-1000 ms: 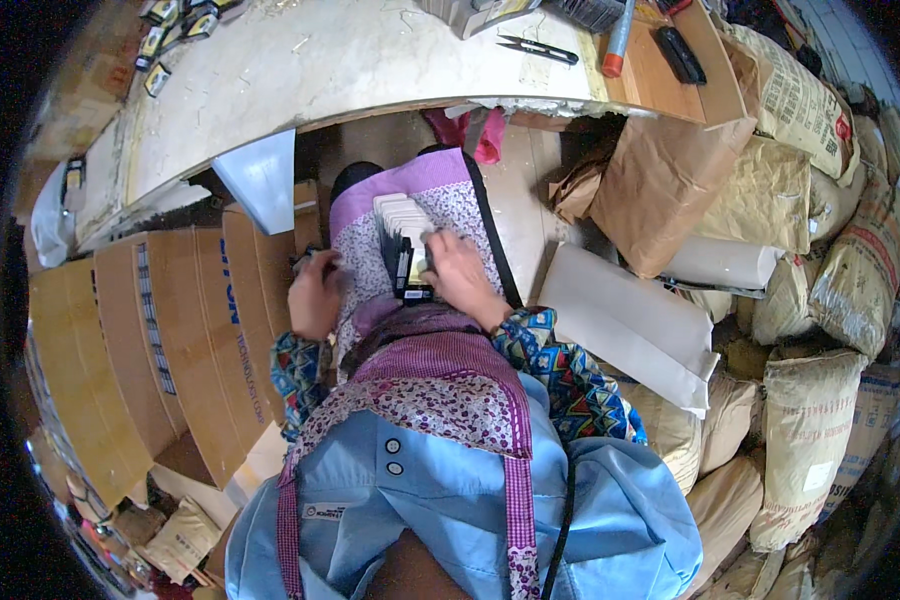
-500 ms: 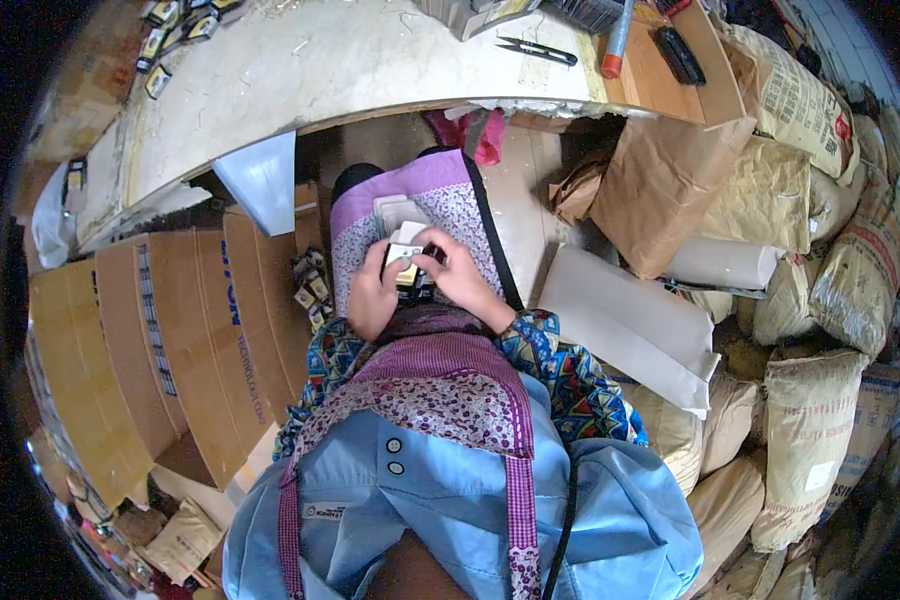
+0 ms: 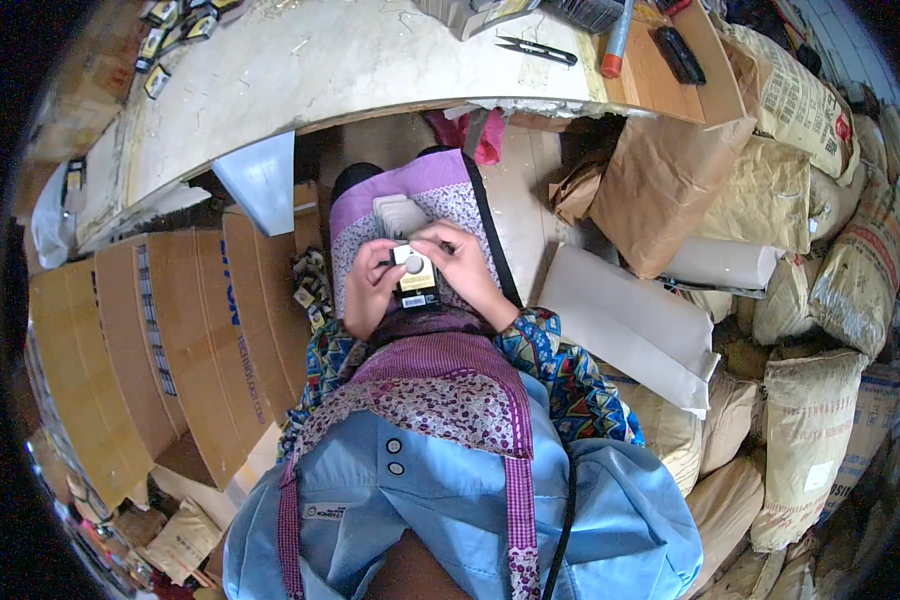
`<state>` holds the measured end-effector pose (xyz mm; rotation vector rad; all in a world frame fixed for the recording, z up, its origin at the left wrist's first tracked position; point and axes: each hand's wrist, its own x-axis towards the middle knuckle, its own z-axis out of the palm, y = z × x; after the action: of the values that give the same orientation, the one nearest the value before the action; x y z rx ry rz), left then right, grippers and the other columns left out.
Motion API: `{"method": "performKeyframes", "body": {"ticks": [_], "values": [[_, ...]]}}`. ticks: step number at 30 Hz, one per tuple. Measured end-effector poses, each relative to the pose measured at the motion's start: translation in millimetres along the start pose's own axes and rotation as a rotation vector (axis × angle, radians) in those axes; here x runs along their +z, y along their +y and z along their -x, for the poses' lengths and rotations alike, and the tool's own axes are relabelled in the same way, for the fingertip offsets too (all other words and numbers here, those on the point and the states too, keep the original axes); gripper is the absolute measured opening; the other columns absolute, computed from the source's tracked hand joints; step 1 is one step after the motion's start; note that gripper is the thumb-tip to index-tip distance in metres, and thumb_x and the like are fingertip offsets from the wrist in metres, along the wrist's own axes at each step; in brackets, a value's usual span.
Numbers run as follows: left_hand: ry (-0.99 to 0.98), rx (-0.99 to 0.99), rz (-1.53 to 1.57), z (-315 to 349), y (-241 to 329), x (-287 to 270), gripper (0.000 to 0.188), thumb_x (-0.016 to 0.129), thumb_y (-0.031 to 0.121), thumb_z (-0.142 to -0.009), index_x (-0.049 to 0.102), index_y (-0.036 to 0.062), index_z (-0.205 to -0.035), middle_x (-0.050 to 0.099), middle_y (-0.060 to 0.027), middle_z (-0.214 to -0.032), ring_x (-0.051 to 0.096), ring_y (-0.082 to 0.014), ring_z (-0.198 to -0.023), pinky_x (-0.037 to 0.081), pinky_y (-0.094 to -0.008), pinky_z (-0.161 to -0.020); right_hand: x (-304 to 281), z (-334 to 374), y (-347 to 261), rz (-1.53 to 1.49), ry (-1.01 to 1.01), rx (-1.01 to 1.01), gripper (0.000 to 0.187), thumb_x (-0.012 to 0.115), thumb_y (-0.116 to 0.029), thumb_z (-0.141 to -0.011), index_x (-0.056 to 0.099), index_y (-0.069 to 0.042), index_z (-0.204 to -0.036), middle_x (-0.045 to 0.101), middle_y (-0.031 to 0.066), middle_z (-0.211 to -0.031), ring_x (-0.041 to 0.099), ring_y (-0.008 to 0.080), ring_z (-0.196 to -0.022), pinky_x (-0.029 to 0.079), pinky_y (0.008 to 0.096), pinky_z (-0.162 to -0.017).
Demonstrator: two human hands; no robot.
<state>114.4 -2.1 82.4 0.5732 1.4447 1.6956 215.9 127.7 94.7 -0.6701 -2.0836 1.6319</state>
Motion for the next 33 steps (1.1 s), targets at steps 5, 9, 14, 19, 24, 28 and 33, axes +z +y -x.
{"method": "performKeyframes", "body": {"ticks": [5,9,14,19,24,28,33], "values": [[-0.032,-0.042,-0.022,1,3,1,0.029,0.054,-0.008,-0.082,0.048,-0.0029,-0.111,0.058,-0.0128,-0.100,0.059,-0.0162,-0.094,0.049,-0.0251,-0.080,0,-4,1,-0.444,0.080,0.396,0.012,0.067,-0.008,-0.081,0.066,-0.001,-0.091,0.063,0.0009,-0.076,0.055,0.0060,-0.069,0.044,0.0206,-0.066],[-0.012,0.038,-0.003,1,3,-3,0.029,0.056,-0.008,-0.082,0.049,-0.0024,-0.110,0.058,-0.0120,-0.097,0.058,-0.0157,-0.093,0.049,-0.0250,-0.080,-16,-4,-3,-0.198,-0.148,0.270,0.014,0.068,-0.010,-0.081,0.067,0.000,-0.091,0.064,0.0005,-0.080,0.055,0.0051,-0.071,0.044,0.0204,-0.067],[0.002,0.071,-0.084,6,-11,-18,0.027,0.058,-0.007,-0.081,0.052,0.0005,-0.105,0.058,-0.0094,-0.094,0.058,-0.0136,-0.090,0.049,-0.0252,-0.076,-6,0,-10,-0.054,-0.154,0.217,0.012,0.064,-0.011,-0.084,0.065,0.001,-0.085,0.063,0.0004,-0.077,0.054,0.0053,-0.077,0.043,0.0219,-0.071],[0.235,0.053,-1.155,13,43,-58,0.025,0.062,0.003,-0.077,0.058,0.0037,-0.102,0.062,-0.0177,-0.095,0.062,-0.0340,-0.087,0.049,-0.0387,-0.071,0,17,21,0.730,-0.064,-0.059,0.040,0.074,-0.019,-0.069,0.055,-0.003,-0.099,0.058,0.0145,-0.094,0.057,0.0346,-0.085,0.044,0.0373,-0.075],[0.070,0.291,-0.835,8,8,-37,0.040,0.071,0.016,-0.073,0.059,0.0014,-0.109,0.058,-0.0198,-0.110,0.059,-0.0359,-0.094,0.048,-0.0393,-0.080,4,9,7,0.733,-0.051,-0.181,0.028,0.073,-0.013,-0.065,0.060,-0.003,-0.088,0.054,0.0111,-0.088,0.053,0.0299,-0.080,0.038,0.0363,-0.079],[0.032,0.378,-0.928,7,6,2,0.052,0.073,0.020,-0.073,0.054,-0.0013,-0.116,0.058,-0.0242,-0.109,0.059,-0.0365,-0.097,0.049,-0.0394,-0.081,2,7,6,0.145,-0.055,0.086,0.023,0.071,-0.010,-0.072,0.061,-0.003,-0.092,0.057,0.0036,-0.086,0.054,0.0161,-0.081,0.041,0.0280,-0.077],[0.055,0.051,-0.741,2,4,2,0.046,0.063,0.015,-0.082,0.046,-0.0017,-0.121,0.058,-0.0264,-0.106,0.059,-0.0398,-0.094,0.050,-0.0410,-0.072,3,7,2,-0.060,-0.140,0.198,0.019,0.065,-0.010,-0.083,0.058,-0.001,-0.098,0.059,0.0008,-0.089,0.053,0.0083,-0.084,0.042,0.0235,-0.077]]}}
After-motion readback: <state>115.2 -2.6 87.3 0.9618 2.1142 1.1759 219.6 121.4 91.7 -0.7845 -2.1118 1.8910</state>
